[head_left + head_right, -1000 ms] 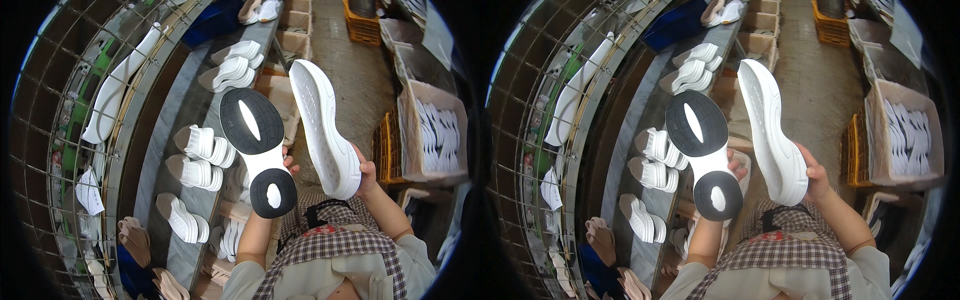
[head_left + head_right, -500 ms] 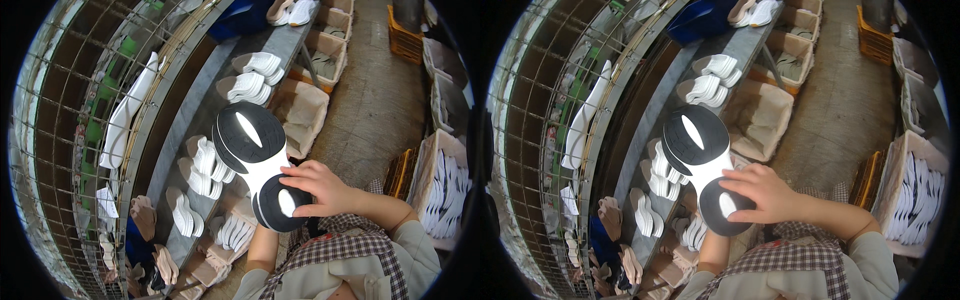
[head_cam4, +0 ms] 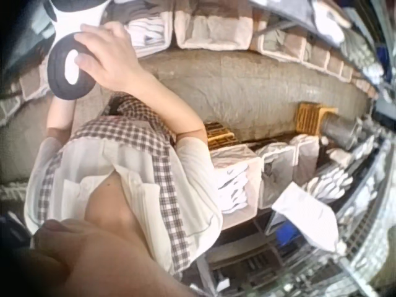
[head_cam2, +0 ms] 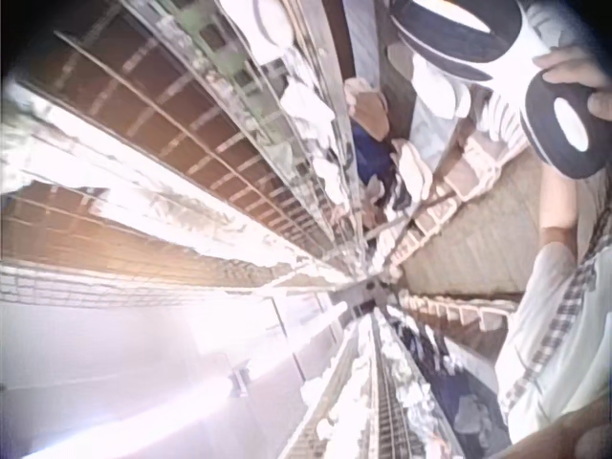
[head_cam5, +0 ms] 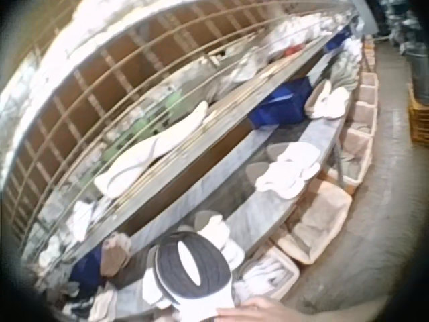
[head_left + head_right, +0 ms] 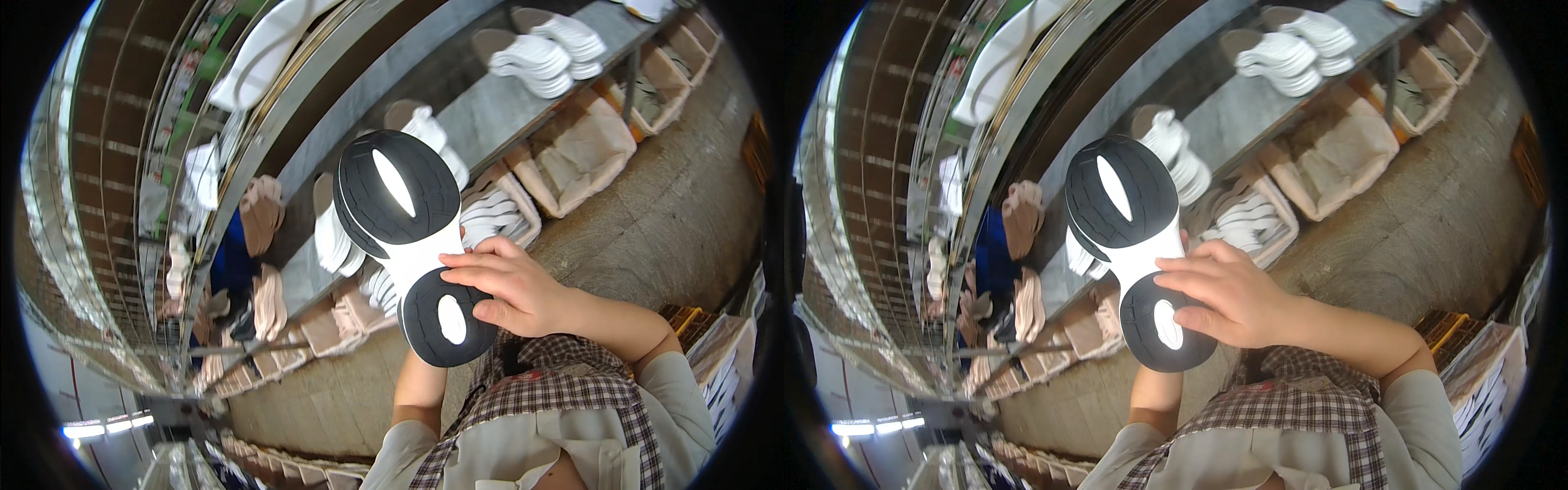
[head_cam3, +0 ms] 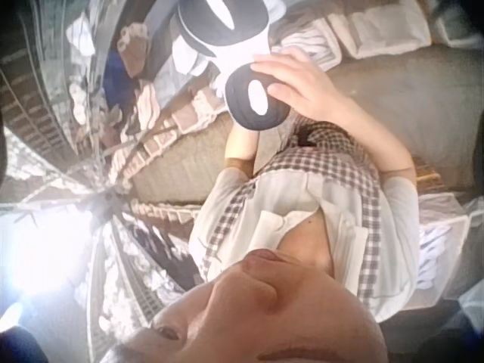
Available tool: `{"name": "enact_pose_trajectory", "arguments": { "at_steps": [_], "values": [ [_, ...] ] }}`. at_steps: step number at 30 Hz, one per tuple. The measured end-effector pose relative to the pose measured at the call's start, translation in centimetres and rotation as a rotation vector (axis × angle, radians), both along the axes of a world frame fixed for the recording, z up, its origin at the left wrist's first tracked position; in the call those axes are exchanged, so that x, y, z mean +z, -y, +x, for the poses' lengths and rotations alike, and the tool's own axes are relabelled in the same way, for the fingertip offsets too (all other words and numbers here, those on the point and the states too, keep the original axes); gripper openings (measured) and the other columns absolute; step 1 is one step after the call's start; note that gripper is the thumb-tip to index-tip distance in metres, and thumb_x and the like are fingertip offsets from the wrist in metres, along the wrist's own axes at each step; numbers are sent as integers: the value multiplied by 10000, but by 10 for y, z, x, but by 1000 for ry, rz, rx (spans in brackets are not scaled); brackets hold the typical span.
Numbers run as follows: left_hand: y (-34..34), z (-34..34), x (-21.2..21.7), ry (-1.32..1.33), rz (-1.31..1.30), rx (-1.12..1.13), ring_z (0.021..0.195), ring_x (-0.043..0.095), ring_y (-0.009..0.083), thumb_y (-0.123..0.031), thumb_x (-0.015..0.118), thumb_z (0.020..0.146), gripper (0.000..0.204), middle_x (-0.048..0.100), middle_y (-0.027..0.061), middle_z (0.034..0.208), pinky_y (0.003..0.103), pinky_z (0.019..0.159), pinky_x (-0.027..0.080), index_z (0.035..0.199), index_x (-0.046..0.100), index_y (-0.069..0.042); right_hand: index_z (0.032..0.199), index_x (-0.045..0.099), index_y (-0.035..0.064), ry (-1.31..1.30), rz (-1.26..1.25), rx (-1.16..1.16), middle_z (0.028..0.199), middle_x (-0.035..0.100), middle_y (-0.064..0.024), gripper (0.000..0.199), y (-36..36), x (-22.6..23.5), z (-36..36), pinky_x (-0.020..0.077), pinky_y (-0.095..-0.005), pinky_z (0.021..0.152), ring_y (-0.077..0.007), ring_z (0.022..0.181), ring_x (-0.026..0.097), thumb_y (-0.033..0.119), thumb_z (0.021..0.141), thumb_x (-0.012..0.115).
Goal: The person retrieves white slippers from a cloth bag, places them in a crate, then uses a brush to clean the soles and uppers of several slippers. The person repeatedly picks up slippers, brushes them, and places them back on the shelf.
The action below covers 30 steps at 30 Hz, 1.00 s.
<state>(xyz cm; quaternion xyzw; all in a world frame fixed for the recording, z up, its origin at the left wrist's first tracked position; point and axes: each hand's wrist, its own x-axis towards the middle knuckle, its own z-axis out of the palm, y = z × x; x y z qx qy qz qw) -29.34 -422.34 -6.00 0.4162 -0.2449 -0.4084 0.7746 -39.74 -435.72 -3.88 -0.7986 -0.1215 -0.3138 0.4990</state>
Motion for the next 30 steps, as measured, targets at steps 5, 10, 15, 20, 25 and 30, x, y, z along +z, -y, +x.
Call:
{"name": "enact_pose_trajectory", "arguments": {
  "at_steps": [5, 10, 15, 20, 25, 30],
  "values": [
    [-67, 39, -17, -140, 43, 167, 1190, 449, 178, -255, 322, 1008, 404, 446, 101, 1283, 318, 1020, 379, 1370, 325, -76, 1204, 565, 43, -12, -15, 162, 1303, 526, -112, 449, -53, 6, 52, 343, -380, 952, -303, 1047, 457, 386, 924, 488],
    [-154, 90, -33, -87, -72, 126, 1212, 443, 190, -255, 354, 997, 437, 436, 103, 1312, 322, 1030, 374, 1387, 305, -63, 1211, 561, 44, -41, -45, 238, 1315, 517, -117, 432, -125, 9, 110, 334, -381, 963, -302, 1057, 453, 363, 930, 480],
    [-255, 144, -44, -121, 15, 260, 1190, 460, 199, -251, 369, 992, 432, 455, 109, 1289, 327, 1013, 388, 1373, 322, -54, 1217, 560, 47, -158, 2, 349, 1315, 519, -121, 400, -208, -2, 180, 323, -383, 979, -310, 1119, 444, 319, 934, 485],
    [-338, 217, -40, -127, 29, 404, 1168, 477, 209, -247, 384, 986, 427, 474, 114, 1265, 332, 996, 402, 1360, 339, -45, 1314, 463, 41, -333, 62, 398, 1433, 277, -225, 562, -291, -28, 245, 312, -414, 1039, -371, 1254, 352, 410, 900, 549],
    [-383, 281, -37, -110, 22, 453, 1146, 494, 219, -243, 400, 980, 422, 494, 120, 1242, 338, 980, 416, 1346, 357, -36, 1400, 329, 41, -526, 172, 395, 1420, 176, -301, 807, -341, -42, 284, 321, -423, 1043, -430, 1302, 279, 473, 805, 660],
    [-402, 281, -47, -118, 61, 437, 1124, 511, 228, -239, 415, 975, 418, 513, 126, 1218, 343, 963, 430, 1333, 374, -27, 1393, 340, 40, -447, 17, 344, 1395, 225, -306, 883, -368, -37, 290, 363, -429, 1021, -447, 1273, 331, 464, 729, 738]
  ]
}}
